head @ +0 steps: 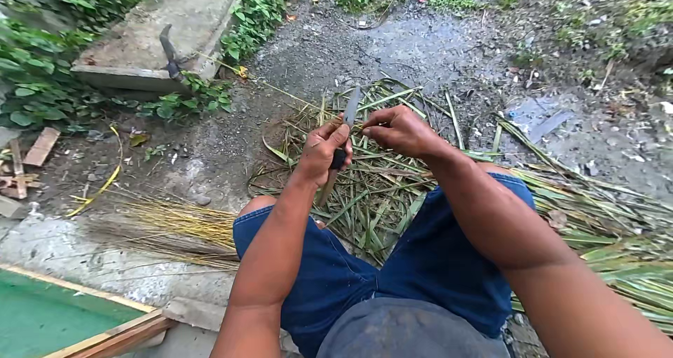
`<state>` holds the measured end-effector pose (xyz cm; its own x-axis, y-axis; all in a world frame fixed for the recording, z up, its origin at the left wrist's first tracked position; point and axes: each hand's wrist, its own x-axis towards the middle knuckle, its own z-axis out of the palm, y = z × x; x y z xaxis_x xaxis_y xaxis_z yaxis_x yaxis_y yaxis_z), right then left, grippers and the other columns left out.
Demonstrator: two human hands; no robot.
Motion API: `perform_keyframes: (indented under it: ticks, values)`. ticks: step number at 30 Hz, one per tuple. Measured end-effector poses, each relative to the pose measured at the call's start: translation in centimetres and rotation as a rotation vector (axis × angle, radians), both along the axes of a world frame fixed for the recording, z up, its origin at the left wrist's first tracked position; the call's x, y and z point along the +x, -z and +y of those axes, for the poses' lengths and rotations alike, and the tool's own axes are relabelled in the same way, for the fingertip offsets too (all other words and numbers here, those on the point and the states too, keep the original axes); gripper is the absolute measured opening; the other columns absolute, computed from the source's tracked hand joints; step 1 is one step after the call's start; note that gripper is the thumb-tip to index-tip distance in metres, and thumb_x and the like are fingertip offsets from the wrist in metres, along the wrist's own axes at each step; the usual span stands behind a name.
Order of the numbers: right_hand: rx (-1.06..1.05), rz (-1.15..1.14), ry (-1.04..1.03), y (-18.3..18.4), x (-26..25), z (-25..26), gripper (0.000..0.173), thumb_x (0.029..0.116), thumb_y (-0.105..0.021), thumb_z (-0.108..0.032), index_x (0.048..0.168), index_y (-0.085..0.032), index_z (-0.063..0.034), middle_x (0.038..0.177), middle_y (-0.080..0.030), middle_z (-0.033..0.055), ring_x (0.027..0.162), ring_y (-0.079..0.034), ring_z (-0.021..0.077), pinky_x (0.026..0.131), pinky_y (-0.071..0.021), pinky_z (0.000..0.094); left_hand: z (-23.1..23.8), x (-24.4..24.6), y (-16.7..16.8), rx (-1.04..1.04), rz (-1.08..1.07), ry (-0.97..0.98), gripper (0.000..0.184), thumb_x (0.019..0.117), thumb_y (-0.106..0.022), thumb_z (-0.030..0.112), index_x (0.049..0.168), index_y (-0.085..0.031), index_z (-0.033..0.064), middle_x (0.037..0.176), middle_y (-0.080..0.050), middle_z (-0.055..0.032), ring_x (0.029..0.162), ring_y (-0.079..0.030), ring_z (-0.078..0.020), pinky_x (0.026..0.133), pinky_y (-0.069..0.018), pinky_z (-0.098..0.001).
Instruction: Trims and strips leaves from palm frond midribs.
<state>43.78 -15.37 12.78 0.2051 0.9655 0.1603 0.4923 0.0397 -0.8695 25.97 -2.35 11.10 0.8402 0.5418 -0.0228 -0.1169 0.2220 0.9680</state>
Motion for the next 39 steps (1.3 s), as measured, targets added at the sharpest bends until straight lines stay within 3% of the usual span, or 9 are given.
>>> perform_keyframes:
  ticks: [6, 12, 17, 22, 24, 27, 31, 35, 39]
  values:
    - [-0.041, 0.049, -0.045, 0.0, 1.3, -0.7, 0.019, 0.1026, -0.059, -0.015, 0.102, -0.075, -0.0042, 0.071, -0.063, -0.0009, 0.052, -0.05, 0.0029, 0.052, -0.0458, 0.023, 5.1, -1.8, -1.2, -0.029, -0.165, -0.256, 0.033, 0.1124, -0.033, 0.031, 0.137, -0.052, 0.0208, 0.063, -0.057, 0.0057, 0.048, -0.057, -0.0072, 0.044, -0.0525, -0.0235]
    - [-0.042, 0.106, -0.066, 0.2, 1.0, 0.2, 0.02, 0.1041, -0.056, -0.013, 0.105, -0.073, -0.0019, 0.072, -0.063, -0.0007, 0.053, -0.05, 0.0023, 0.051, -0.0455, 0.021, 0.4, 0.8, 0.1, -0.027, 0.022, 0.048, 0.035, 0.1083, -0.043, 0.016, 0.141, -0.05, 0.0061, 0.067, -0.061, -0.0004, 0.05, -0.059, -0.0083, 0.045, -0.0526, -0.0219]
    - [-0.007, 0.07, -0.091, 0.0, 2.0, -0.3, 0.02, 0.1027, -0.058, -0.015, 0.102, -0.074, -0.0036, 0.067, -0.061, -0.002, 0.05, -0.048, 0.002, 0.049, -0.0432, 0.0217, 4.7, -0.8, -0.9, -0.069, -0.146, -0.178, 0.034, 0.1123, -0.032, 0.031, 0.138, -0.053, 0.0222, 0.063, -0.057, 0.0061, 0.048, -0.056, -0.0065, 0.044, -0.0525, -0.0228]
    - [-0.03, 0.114, -0.086, 0.1, 1.6, 0.0, 0.021, 0.1043, -0.056, -0.014, 0.103, -0.073, -0.0022, 0.069, -0.061, -0.0018, 0.052, -0.049, 0.0019, 0.05, -0.0444, 0.0211, 0.6, 0.9, 0.6, -0.053, -0.01, 0.054, 0.035, 0.1087, -0.042, 0.02, 0.14, -0.052, 0.0096, 0.065, -0.06, 0.0004, 0.05, -0.059, -0.009, 0.045, -0.053, -0.0231]
    - [-0.021, 0.085, -0.106, 0.0, 2.1, -0.2, 0.02, 0.1037, -0.056, -0.014, 0.103, -0.073, -0.0024, 0.072, -0.062, -0.0016, 0.052, -0.049, 0.0014, 0.05, -0.0443, 0.0207, 1.9, 0.6, 0.4, -0.06, -0.057, 0.036, 0.034, 0.1083, -0.04, 0.022, 0.139, -0.054, 0.0134, 0.065, -0.06, 0.0031, 0.05, -0.058, -0.0068, 0.045, -0.0519, -0.0212]
    - [-0.03, -0.001, -0.107, -0.2, 2.7, -0.7, 0.018, 0.1026, -0.058, -0.013, 0.101, -0.073, -0.0035, 0.077, -0.065, -0.0004, 0.054, -0.05, 0.0022, 0.052, -0.0458, 0.0221, 6.0, -1.6, -0.9, -0.088, -0.216, -0.171, 0.035, 0.1125, -0.027, 0.033, 0.135, -0.053, 0.0258, 0.064, -0.058, 0.009, 0.049, -0.055, -0.0045, 0.046, -0.0514, -0.0211]
    - [-0.051, -0.04, -0.016, 0.4, 2.4, -0.1, 0.015, 0.1006, -0.062, -0.014, 0.101, -0.074, -0.0054, 0.08, -0.067, 0.001, 0.061, -0.056, 0.005, 0.061, -0.0508, 0.027, 4.0, -1.2, -0.9, -0.058, -0.163, -0.187, 0.033, 0.1118, -0.029, 0.031, 0.135, -0.051, 0.0259, 0.062, -0.059, 0.0088, 0.047, -0.057, -0.0044, 0.044, -0.0518, -0.021]
    - [0.008, -0.008, 0.004, 0.7, 1.5, 0.5, 0.014, 0.0995, -0.063, -0.013, 0.101, -0.073, -0.0046, 0.078, -0.067, 0.0008, 0.06, -0.057, 0.0047, 0.059, -0.0507, 0.0258, 0.4, 0.9, 0.5, -0.063, -0.008, 0.063, 0.037, 0.1093, -0.04, 0.019, 0.144, -0.049, 0.0097, 0.066, -0.058, 0.0012, 0.05, -0.058, -0.0082, 0.045, -0.0527, -0.0222]
    - [0.015, 0.003, -0.054, 0.4, 2.0, 0.2, 0.014, 0.1003, -0.062, -0.013, 0.098, -0.073, -0.0053, 0.077, -0.066, -0.0011, 0.057, -0.053, 0.0025, 0.056, -0.0481, 0.0232, 4.1, -1.2, -0.4, -0.104, -0.167, -0.077, 0.034, 0.1108, -0.034, 0.029, 0.138, -0.053, 0.0214, 0.063, -0.058, 0.0064, 0.048, -0.056, -0.0056, 0.045, -0.0519, -0.0213]
